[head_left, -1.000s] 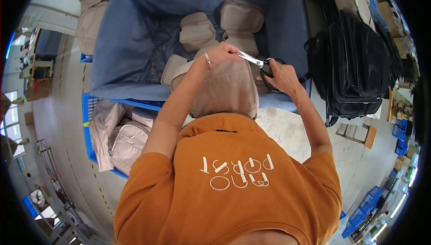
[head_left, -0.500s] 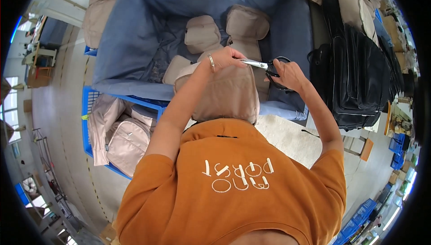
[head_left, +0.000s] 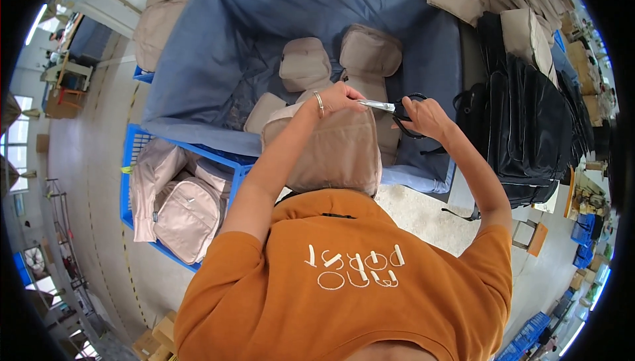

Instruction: Trimming loose threads from backpacks using a pair of scissors.

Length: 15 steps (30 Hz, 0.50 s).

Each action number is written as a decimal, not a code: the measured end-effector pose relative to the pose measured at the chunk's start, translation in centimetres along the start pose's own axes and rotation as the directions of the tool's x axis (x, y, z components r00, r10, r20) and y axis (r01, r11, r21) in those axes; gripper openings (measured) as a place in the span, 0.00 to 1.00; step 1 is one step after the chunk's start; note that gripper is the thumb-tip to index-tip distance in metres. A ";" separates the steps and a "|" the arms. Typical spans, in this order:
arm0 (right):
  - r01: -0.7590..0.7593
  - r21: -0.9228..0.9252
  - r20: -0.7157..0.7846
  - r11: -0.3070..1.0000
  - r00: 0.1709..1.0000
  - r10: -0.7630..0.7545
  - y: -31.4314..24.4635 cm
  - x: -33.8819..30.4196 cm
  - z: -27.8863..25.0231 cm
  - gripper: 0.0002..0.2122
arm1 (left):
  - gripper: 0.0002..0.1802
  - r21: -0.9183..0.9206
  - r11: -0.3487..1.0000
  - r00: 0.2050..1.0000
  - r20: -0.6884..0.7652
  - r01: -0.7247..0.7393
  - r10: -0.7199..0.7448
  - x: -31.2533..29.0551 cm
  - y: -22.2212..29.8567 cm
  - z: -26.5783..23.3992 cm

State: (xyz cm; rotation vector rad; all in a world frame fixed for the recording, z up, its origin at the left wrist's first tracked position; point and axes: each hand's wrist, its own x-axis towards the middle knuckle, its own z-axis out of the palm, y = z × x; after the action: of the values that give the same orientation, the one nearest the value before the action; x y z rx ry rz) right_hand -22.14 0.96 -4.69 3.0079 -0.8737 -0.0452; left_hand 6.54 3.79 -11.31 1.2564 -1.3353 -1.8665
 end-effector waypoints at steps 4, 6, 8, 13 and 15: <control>-0.030 0.057 0.114 0.998 0.993 0.023 0.0 0.7 -0.4 0.27 | 0.16 -0.044 0.999 1.000 0.001 -0.010 0.010 0.0 0.3 -0.1; -0.023 0.060 0.125 0.998 0.992 0.015 0.0 0.9 -0.6 0.27 | 0.16 -0.010 1.000 0.999 -0.031 -0.010 0.010 0.0 0.2 -0.1; -0.014 0.059 0.129 0.998 0.992 0.007 0.1 1.2 -0.8 0.27 | 0.14 0.010 1.000 0.999 -0.032 -0.012 0.012 0.1 0.4 -0.5; -0.090 0.164 0.164 0.982 0.984 0.063 0.9 0.4 0.2 0.26 | 0.10 0.193 0.968 0.987 0.011 -0.157 0.158 -0.2 0.3 -0.1; -0.022 0.127 0.097 0.992 0.995 0.010 0.7 0.6 0.4 0.28 | 0.13 0.314 0.931 0.978 -0.031 -0.185 0.204 -0.1 -0.1 -0.3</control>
State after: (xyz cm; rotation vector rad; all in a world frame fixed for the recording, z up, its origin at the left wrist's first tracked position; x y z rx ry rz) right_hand -22.06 0.03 -5.10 3.1406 -0.9439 -0.1402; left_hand 6.84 3.80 -11.37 1.2670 -1.7007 -1.5091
